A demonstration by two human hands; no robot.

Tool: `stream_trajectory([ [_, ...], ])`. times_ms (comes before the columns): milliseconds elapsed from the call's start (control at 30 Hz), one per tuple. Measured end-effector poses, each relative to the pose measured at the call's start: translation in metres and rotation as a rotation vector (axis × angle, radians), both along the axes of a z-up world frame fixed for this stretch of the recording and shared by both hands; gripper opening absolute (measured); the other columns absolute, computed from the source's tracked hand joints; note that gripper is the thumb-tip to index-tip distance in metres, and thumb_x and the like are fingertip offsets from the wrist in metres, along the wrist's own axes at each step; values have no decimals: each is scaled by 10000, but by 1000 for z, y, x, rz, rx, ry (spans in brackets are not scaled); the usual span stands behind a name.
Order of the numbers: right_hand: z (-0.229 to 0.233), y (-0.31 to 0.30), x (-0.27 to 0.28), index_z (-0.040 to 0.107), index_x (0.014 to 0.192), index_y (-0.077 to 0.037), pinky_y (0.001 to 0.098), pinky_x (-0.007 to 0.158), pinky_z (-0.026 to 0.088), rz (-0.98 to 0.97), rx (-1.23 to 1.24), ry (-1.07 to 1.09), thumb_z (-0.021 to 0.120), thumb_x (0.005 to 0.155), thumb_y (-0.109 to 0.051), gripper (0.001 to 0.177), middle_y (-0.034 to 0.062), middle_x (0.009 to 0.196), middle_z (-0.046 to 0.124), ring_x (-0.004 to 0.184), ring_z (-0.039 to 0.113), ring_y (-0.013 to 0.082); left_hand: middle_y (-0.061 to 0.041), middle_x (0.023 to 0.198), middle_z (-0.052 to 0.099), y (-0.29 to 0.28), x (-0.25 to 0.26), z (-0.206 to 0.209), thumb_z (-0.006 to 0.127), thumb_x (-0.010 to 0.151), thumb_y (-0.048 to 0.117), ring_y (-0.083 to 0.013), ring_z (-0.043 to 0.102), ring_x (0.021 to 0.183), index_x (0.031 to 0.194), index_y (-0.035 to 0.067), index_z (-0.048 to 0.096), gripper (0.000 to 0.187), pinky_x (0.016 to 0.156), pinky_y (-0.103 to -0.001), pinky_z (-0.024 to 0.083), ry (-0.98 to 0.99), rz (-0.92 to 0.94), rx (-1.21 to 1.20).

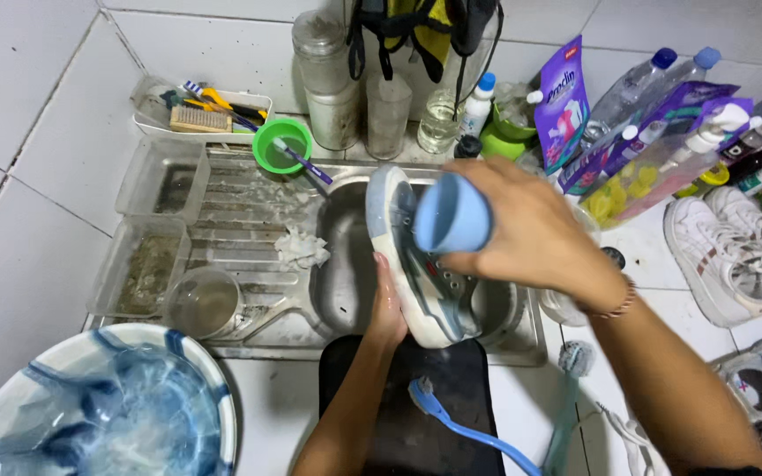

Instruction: The person cleans a sneaker by scrubbing the sole and upper with a small brush and rinsing it with water from a cup over a sink.

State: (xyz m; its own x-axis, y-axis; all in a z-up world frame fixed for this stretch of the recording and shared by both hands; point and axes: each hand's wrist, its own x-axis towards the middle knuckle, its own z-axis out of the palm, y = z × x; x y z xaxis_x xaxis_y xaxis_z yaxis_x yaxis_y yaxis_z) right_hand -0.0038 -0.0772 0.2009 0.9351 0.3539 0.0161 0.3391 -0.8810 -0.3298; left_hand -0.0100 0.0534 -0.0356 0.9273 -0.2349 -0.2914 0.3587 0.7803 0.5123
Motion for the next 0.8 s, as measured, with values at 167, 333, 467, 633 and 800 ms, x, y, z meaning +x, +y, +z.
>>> stream_trajectory([
  [167, -4, -11, 8, 488, 1430, -216, 549, 847, 525, -132, -109, -9, 873, 539, -453, 999, 130, 1267, 585, 1056, 621, 373, -115, 1464, 331, 0, 6, -21, 357, 908, 623, -248, 385, 1328, 1510, 137, 273, 778, 1091, -456, 392, -138, 31, 253],
  [333, -8, -10, 24, 479, 1414, -217, 579, 801, 567, -195, -100, 0, 861, 578, -463, 952, 129, 1186, 594, 977, 654, 411, -169, 1508, 470, -2, -3, -5, 347, 992, 473, -267, 463, 1387, 1545, 122, 318, 655, 1149, -430, 403, -241, 34, 194],
  [467, -8, -24, 34, 561, 1398, -62, 635, 851, 518, -191, 40, -157, 916, 592, -381, 936, 307, 1128, 623, 1020, 651, 540, -187, 1329, 614, 1, -5, -14, 380, 925, 748, -298, 616, 1178, 1392, 149, 541, 776, 989, -468, 502, 8, -88, 197],
  [633, 7, -36, 31, 533, 1415, -3, 681, 872, 475, -263, 107, -137, 906, 633, -313, 919, 363, 1161, 583, 1067, 600, 591, -178, 1128, 741, 18, -2, 6, 371, 890, 805, -288, 735, 956, 1242, 132, 683, 821, 769, -433, 617, 147, -107, 119],
  [800, 23, -40, 26, 552, 1408, -13, 694, 881, 456, -280, 53, -76, 893, 602, -308, 923, 353, 1190, 589, 1085, 597, 599, -196, 1111, 733, 24, -1, -28, 469, 891, 778, -318, 701, 1066, 1025, 109, 694, 719, 973, -459, 553, 122, -199, -50],
])
